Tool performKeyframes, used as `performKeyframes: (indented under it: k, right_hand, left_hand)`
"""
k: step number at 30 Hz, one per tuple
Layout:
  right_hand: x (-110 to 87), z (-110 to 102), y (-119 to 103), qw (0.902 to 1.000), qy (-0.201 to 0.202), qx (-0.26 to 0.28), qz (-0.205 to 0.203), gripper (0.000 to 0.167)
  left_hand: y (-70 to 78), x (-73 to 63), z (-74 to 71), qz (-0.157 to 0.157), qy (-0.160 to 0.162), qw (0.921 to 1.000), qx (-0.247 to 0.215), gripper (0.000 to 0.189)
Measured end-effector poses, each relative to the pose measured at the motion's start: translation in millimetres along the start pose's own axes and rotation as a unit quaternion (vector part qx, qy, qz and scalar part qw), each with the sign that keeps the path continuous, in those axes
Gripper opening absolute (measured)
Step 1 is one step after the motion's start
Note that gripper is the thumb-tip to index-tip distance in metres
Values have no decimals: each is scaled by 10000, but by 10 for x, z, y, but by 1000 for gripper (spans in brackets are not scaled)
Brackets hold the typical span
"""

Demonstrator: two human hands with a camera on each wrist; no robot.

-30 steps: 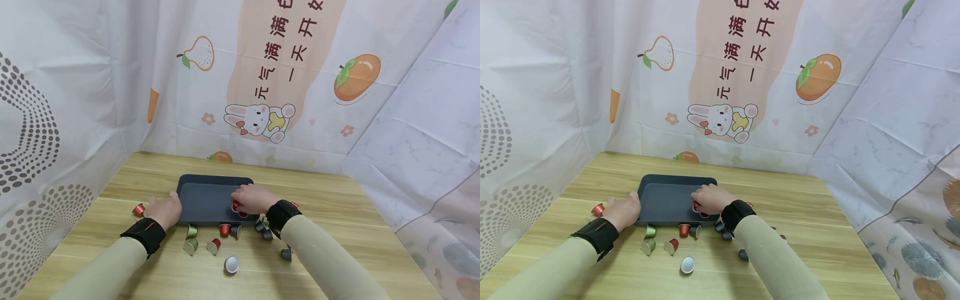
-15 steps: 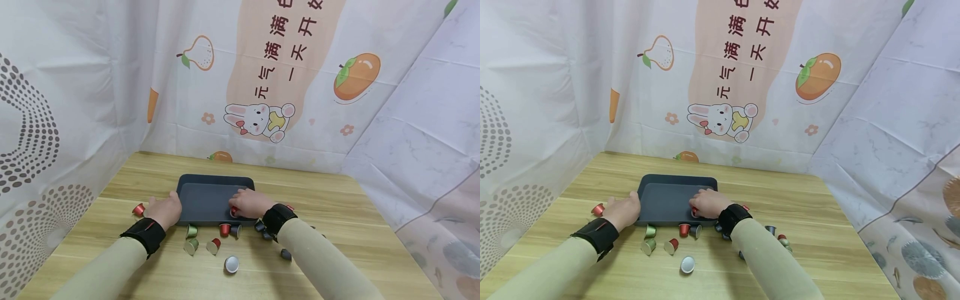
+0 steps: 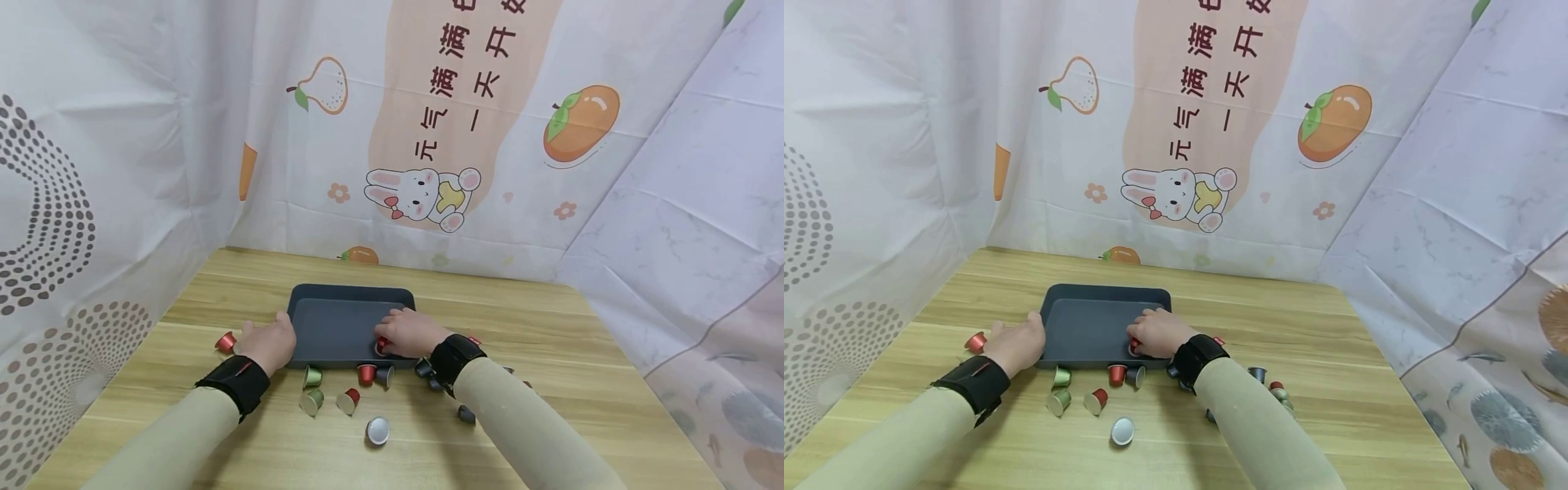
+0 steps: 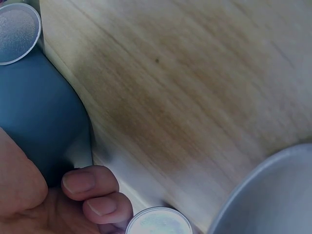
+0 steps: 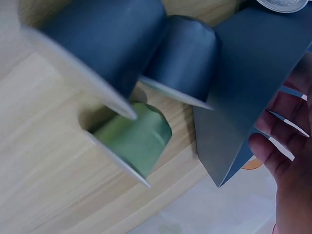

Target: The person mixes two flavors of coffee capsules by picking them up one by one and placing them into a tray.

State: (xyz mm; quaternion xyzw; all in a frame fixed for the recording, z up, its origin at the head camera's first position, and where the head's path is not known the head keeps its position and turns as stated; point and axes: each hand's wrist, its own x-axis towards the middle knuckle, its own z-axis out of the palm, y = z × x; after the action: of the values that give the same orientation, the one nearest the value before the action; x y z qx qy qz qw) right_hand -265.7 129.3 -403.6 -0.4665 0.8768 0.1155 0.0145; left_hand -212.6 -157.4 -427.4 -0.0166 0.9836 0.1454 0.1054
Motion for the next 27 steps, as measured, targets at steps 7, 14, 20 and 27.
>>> performKeyframes:
  k: [7, 14, 20, 27]
  right_hand:
    - [-47, -45, 23, 9997, 191, 122, 51, 30]
    - [-118, -141, 102, 9979, 620, 127, -146, 31]
    - [-210, -225, 199, 9966, 720, 397, -16, 35]
    - [-341, -361, 303, 9941, 969, 493, 0, 33]
  left_hand:
    - [-3, -16, -7, 250, 59, 9992, 300, 48]
    - [-9, 5, 13, 152, 71, 9997, 198, 48]
    - [-8, 16, 23, 41, 94, 9999, 89, 47]
    - [-4, 12, 28, -10, 120, 9999, 2, 46]
